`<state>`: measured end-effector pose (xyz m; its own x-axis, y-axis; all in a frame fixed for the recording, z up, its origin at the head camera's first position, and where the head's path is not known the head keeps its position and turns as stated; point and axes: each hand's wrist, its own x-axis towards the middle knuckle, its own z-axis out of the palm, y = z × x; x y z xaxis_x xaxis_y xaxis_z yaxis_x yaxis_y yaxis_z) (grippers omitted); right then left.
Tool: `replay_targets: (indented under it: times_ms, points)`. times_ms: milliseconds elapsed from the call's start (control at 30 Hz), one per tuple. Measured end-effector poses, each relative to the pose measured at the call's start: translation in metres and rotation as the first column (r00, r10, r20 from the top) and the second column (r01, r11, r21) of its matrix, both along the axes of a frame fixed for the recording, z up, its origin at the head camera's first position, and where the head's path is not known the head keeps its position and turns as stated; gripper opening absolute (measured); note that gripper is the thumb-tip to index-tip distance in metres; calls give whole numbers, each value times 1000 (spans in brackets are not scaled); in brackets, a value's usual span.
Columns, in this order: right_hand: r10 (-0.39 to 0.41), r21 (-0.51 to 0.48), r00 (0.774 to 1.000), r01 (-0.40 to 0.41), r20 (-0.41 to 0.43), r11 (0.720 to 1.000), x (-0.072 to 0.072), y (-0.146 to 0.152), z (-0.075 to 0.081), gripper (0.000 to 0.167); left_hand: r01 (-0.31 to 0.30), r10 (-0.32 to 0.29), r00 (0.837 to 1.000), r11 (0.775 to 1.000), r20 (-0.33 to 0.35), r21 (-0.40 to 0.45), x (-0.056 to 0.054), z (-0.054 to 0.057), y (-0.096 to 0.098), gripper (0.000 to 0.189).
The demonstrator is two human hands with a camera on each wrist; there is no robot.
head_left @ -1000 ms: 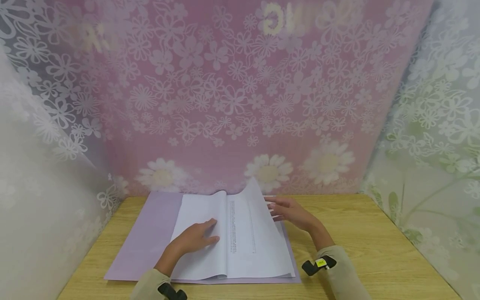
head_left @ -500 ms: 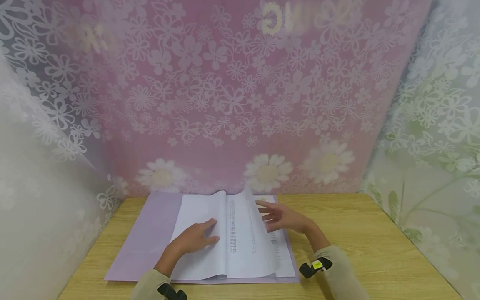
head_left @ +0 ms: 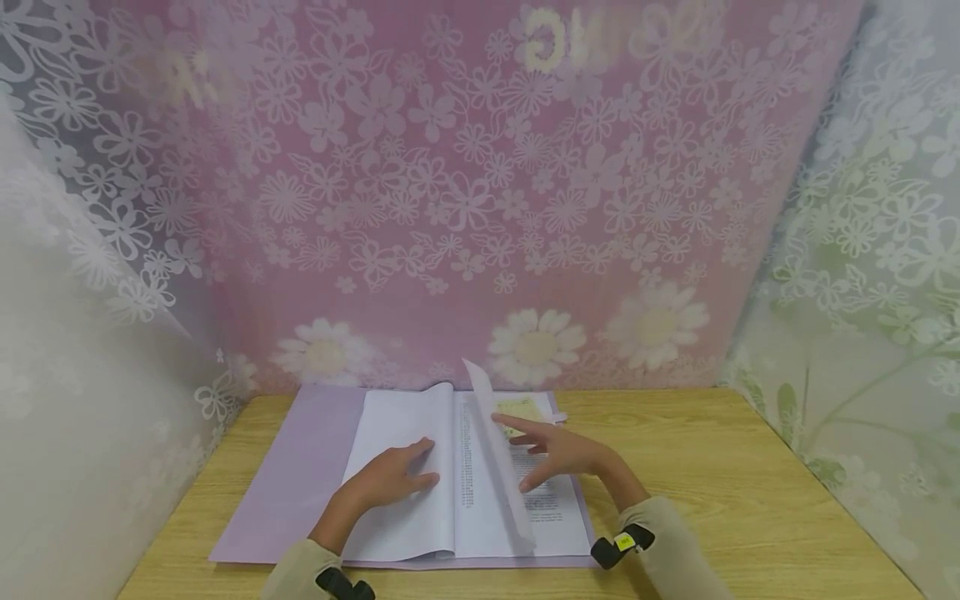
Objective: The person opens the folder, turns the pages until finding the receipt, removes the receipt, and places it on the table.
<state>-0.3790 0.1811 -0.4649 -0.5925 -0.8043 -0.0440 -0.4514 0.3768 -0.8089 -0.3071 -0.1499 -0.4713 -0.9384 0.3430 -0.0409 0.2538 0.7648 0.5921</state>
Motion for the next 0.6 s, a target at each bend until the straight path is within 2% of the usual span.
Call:
replay_targets:
  times_ms: [300,600]
  points:
    - [17,47,999,-15,-49,999,6,-10,-1,109,-4,4,1000,1000,0,7,2,0,0,68]
    - [-42,99,995,51,-90,994,15,-17,2,102,14,-13,999,1000,-36,12,0,0,-1,67]
